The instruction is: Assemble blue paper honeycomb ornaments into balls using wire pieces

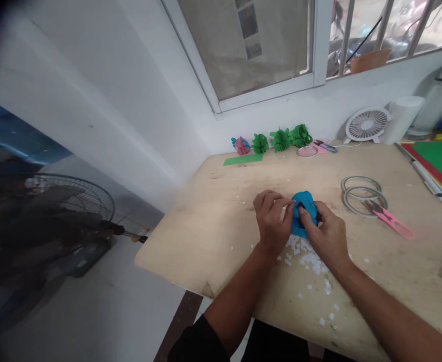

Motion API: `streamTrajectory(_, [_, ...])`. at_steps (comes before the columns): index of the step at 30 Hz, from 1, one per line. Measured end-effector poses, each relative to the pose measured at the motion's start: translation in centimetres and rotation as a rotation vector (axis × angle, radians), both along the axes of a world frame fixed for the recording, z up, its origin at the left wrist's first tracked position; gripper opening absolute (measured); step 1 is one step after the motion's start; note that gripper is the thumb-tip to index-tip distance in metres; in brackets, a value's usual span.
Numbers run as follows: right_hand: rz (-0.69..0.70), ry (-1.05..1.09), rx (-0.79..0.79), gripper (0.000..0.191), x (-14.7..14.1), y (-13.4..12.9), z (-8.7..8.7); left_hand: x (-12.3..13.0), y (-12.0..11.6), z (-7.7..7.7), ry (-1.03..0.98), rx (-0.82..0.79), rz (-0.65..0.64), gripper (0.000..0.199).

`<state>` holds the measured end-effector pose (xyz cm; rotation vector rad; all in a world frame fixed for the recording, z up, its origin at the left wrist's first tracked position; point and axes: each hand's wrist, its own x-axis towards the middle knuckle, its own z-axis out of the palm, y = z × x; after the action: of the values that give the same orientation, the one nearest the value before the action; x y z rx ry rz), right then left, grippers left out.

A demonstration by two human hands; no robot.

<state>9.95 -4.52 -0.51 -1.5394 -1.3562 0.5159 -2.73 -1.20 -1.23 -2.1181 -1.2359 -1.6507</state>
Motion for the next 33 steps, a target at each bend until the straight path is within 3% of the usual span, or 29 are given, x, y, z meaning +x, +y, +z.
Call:
streamTrajectory(7, [0.031, -0.042, -0.013, 0.033, 0.3, -0.1, -0.3, 0.0, -0.1, 0.0, -0.050, -0.064, -0.028, 0.009])
streamTrajectory(11, [0.052, -0.039, -0.001, 0.032, 0.3, -0.1, -0.1, 0.0, 0.2, 0.2, -0.406, -0.390, -0.268, 0.007])
streamTrajectory(15, [0.053, -0.021, -0.011, 0.032, 0.2, -0.1, 0.1, -0.1, 0.7, 0.4, -0.848, -0.811, -0.548, 0.025])
streamTrajectory(19, [0.101, 0.030, -0.008, 0.030, 0.1, -0.1, 0.5, -0.6, 1.0, 0.9, -1.044, -1.002, -0.681, 0.038])
streamTrajectory(33, [0.175, 0.123, -0.026, 0.030, 0.1, -0.2, 0.4, -1.4, 0.7, 1.8, -1.010, -0.978, -0.653, 0.022])
